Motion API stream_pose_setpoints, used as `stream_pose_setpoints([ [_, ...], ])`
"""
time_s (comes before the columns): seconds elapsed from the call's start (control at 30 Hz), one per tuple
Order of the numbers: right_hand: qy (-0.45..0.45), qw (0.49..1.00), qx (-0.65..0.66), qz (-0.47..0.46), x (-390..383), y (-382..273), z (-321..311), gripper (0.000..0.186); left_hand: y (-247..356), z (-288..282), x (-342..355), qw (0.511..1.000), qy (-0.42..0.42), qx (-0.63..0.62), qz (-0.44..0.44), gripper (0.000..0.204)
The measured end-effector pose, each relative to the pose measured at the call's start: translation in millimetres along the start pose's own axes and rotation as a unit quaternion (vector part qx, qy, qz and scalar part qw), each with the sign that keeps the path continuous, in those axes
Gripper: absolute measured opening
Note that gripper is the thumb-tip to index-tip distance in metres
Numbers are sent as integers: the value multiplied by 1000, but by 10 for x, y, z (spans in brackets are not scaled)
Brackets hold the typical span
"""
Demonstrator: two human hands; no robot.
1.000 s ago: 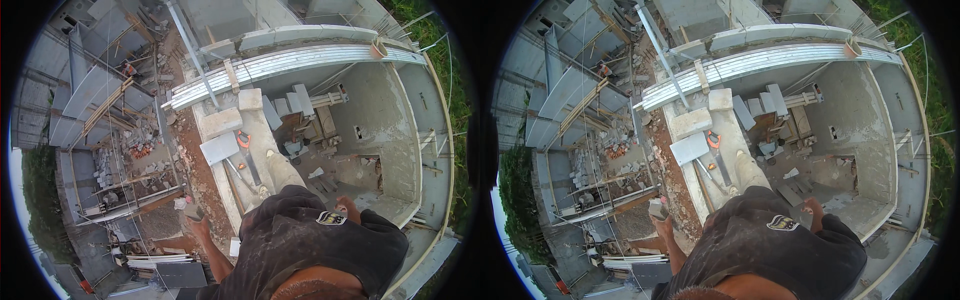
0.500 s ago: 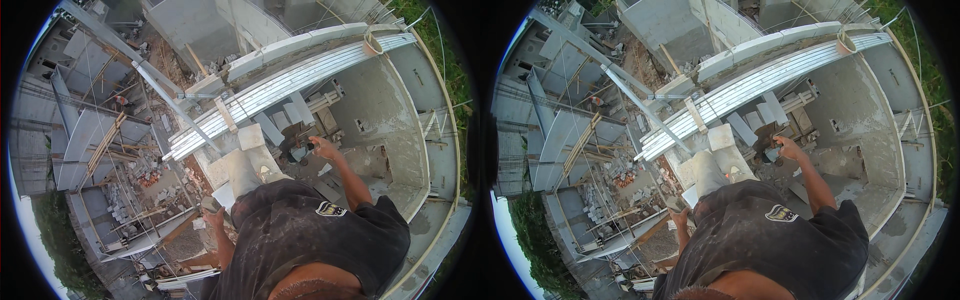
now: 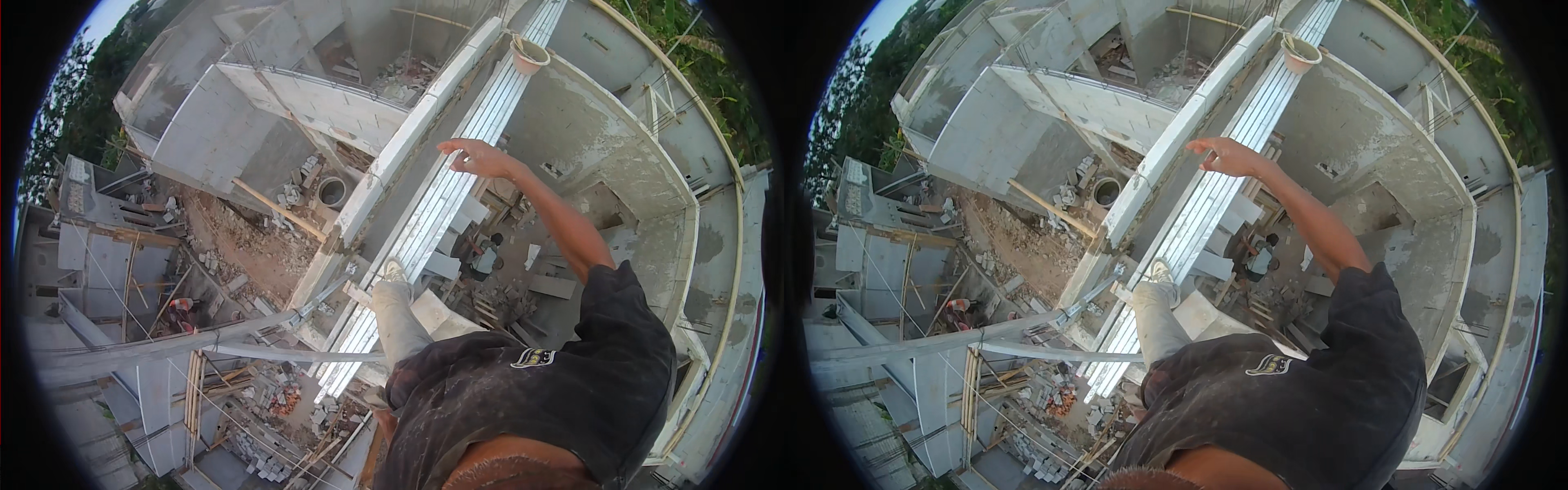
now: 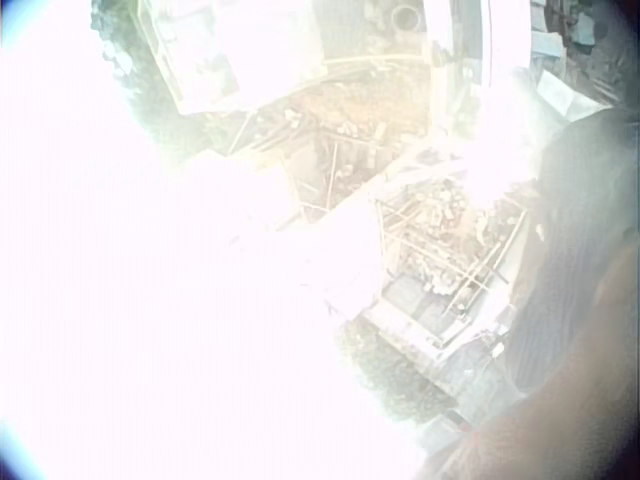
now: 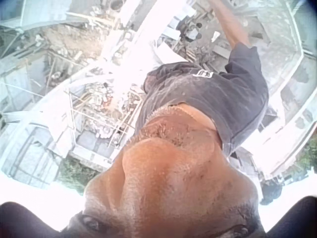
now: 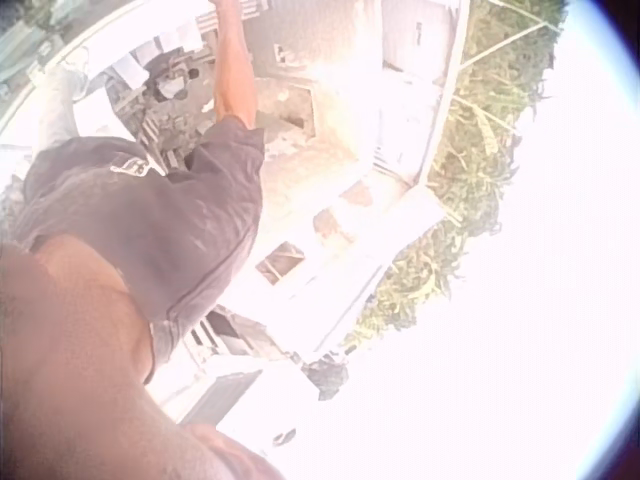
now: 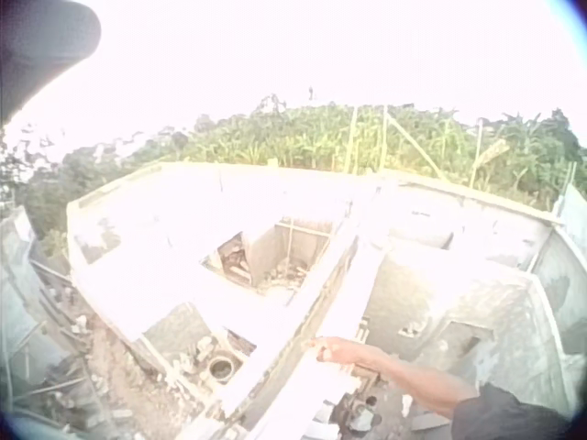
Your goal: Applying mortar with a trowel and laying aerated concrete blocks on a wall structure at a construction site.
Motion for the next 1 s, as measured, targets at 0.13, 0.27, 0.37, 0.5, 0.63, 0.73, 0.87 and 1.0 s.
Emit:
stream_pose_setpoints([
  [0.13,146,984,67,72,476,107,-320,48,1772,-108,658,996,-19,48,70,109],
  [0.27,83,966,-66,237,-419,733,57,49,3431,-54,1106,988,-80,25,131,107],
  [0.37,-8,905,-74,419,-1657,1128,427,52,4398,93,1360,979,-58,120,153,106],
  [0.5,14,778,-94,621,-2993,1024,686,55,5293,698,1811,952,-98,157,245,105],
  [0.63,78,698,55,710,-3317,1073,727,54,5670,1655,2167,907,-185,242,290,106],
  [0.73,174,649,196,714,-3010,1391,640,52,5888,2500,2222,872,-237,309,295,107],
  [0.87,186,752,107,624,-2288,1780,139,51,6263,3493,2011,851,-305,319,285,110],
  [1.0,199,770,145,589,-1832,2011,-706,56,6711,4117,1775,849,-323,304,289,109],
])
Point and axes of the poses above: each hand's wrist, its own x-axis towards the middle knuckle, its own z-axis out of the palm, y = z × x, the point moved 4 cm from there along x, towards the middle knuckle, and after that the axes turned 3 degrees about -x, right-handed, at the moved point
